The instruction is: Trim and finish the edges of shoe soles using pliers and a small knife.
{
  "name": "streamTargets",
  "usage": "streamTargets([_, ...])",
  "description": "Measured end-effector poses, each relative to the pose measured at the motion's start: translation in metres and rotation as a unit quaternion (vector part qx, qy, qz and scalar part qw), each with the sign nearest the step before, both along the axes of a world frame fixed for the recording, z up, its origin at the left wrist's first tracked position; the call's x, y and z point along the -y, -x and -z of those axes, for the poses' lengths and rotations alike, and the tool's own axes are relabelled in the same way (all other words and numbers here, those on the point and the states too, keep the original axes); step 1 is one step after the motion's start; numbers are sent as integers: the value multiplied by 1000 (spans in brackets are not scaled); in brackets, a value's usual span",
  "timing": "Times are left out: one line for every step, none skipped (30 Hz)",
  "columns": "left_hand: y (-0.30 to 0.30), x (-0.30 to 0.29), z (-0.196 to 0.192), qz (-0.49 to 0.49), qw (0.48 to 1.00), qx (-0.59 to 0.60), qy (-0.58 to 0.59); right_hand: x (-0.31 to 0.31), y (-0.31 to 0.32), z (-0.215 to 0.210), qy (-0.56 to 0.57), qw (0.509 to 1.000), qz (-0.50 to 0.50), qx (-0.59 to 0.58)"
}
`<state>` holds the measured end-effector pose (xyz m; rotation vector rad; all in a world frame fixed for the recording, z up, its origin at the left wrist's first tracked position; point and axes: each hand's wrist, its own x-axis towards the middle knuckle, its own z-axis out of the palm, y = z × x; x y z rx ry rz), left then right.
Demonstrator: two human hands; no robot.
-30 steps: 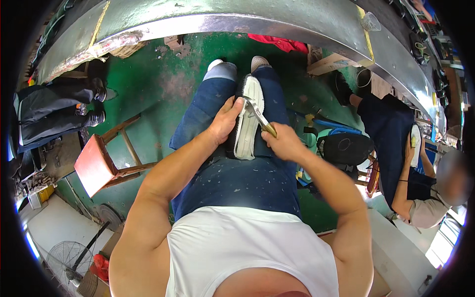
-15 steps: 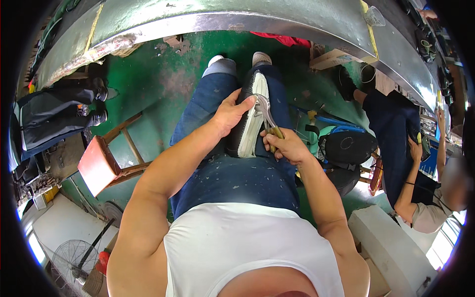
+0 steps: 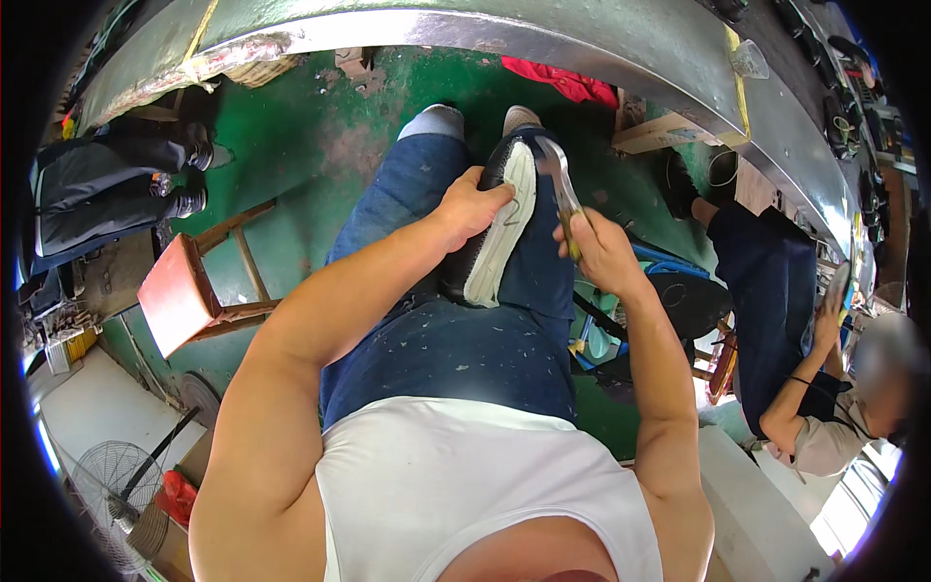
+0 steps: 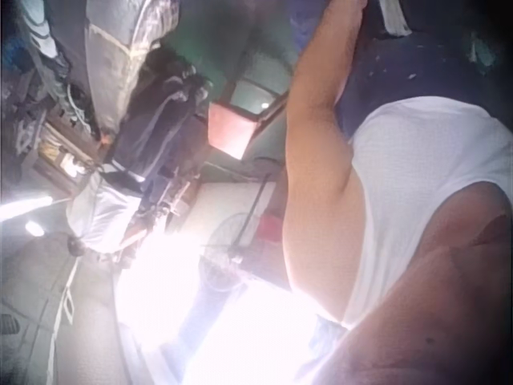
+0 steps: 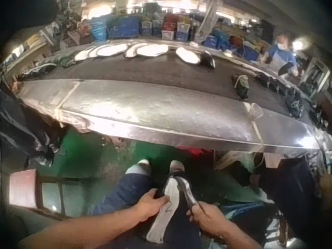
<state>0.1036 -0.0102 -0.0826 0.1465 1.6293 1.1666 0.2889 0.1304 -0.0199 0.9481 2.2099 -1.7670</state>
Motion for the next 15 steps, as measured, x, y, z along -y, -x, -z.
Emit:
streamTargets([0, 0, -3, 0, 1000, -1, -1, 3, 10, -5, -25, 999, -7, -35])
streamTargets([2, -2, -9, 24, 1000, -7, 9, -1, 18, -3, -27, 999, -6, -36])
streamTargets([2, -1, -12, 48, 998, -14, 23, -5, 26, 1, -98, 991, -88, 7])
streamTargets([3, -1, -12, 48, 998, -15, 25, -9, 33, 6, -169, 970, -167, 50])
streamTargets([5, -1, -12, 60, 997, -33, 35, -13, 39, 11, -181, 968, -163, 52])
streamTargets([6, -2, -11, 71, 995, -49, 46, -14, 37, 10, -183, 968, -164, 50])
streamTargets([7, -2, -10, 70, 995, -51, 45, -15, 33, 9, -188, 971, -147, 13])
streamTargets([6, -1, -11, 77, 996, -38, 36, -13, 29, 3, -190, 973, -130, -22])
streamTargets([5, 0, -12, 84, 996, -24, 27, -10, 29, -3, -148, 981, -125, -34])
streamTargets([5, 0, -13, 84, 996, -24, 28, -10, 29, 2, -147, 981, -125, -34])
streamTargets([8, 0, -22, 81, 996, -21, 43, -10, 31, 10, -186, 971, -152, 4])
streamTargets([10, -1, -26, 79, 995, -18, 58, -10, 31, 15, -224, 957, -178, 43])
streamTargets([13, 2, -5, 98, 995, 25, 27, -13, 26, 16, -223, 958, -177, 43])
streamTargets([17, -1, -5, 98, 995, 24, 26, -18, 23, 13, -179, 970, -150, 65])
streamTargets([17, 0, -10, 100, 994, 41, 22, -19, 15, 8, -131, 980, -125, 88])
